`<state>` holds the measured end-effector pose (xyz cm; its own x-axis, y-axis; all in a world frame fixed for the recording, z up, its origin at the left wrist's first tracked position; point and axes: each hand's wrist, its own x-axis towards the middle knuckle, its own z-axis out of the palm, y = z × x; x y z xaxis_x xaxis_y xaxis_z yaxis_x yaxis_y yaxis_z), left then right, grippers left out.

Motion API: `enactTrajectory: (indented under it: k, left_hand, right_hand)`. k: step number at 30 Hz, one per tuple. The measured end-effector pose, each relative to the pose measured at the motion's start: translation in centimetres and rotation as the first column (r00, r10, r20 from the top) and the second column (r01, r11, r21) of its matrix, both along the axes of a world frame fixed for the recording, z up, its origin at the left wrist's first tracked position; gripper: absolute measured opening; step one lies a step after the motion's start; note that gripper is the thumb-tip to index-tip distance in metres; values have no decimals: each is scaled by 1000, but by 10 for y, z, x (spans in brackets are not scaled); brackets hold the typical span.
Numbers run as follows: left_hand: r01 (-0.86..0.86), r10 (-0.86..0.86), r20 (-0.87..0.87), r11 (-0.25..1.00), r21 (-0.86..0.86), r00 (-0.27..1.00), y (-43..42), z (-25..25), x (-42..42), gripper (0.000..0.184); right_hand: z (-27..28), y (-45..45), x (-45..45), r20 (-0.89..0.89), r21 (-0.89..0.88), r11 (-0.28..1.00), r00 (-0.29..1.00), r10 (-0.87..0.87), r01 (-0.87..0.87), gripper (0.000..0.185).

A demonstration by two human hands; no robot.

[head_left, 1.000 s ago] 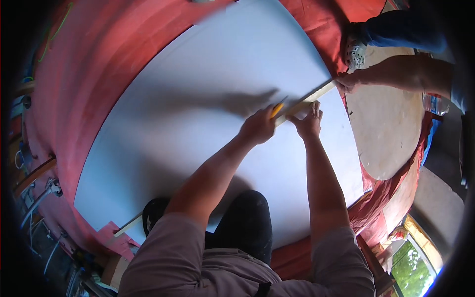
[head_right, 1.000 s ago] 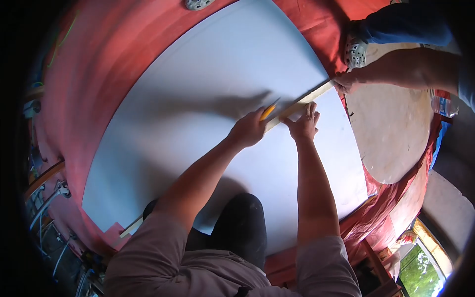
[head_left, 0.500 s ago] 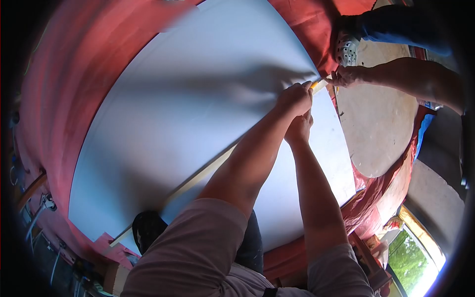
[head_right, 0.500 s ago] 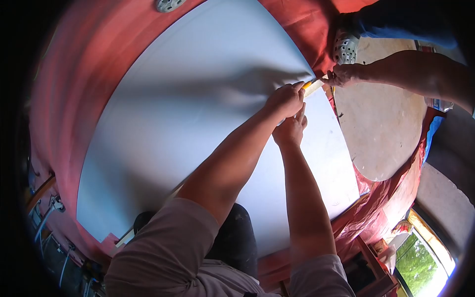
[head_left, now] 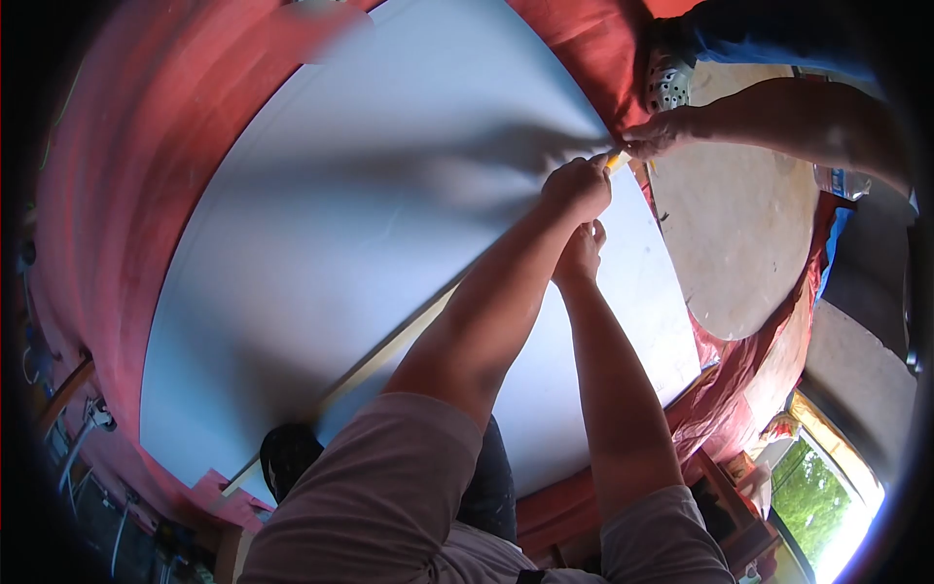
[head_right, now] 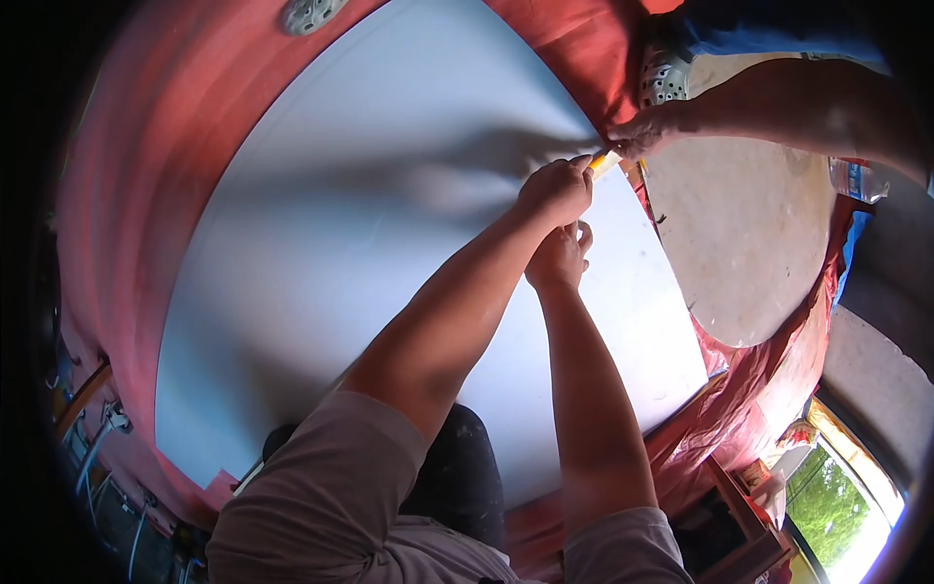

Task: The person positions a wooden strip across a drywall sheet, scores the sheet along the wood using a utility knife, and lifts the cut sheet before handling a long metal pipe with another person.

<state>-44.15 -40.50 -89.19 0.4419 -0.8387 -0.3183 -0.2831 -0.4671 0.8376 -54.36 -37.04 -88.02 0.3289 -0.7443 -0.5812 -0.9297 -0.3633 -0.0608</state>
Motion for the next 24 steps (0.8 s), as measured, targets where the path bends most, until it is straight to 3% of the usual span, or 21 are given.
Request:
enactTrajectory:
  k: [3, 24]
  left_hand:
    - [101, -98, -46, 992, 80, 994, -7, 3, 9, 39]
    - [19, -19, -18, 1000, 19, 1000, -1, -7, 2, 41]
  right_hand:
    - [1, -1, 1, 15, -5, 1000, 1000, -7, 7, 76]
    - [2, 2, -2, 34, -6, 1000, 999, -19, 19, 74]
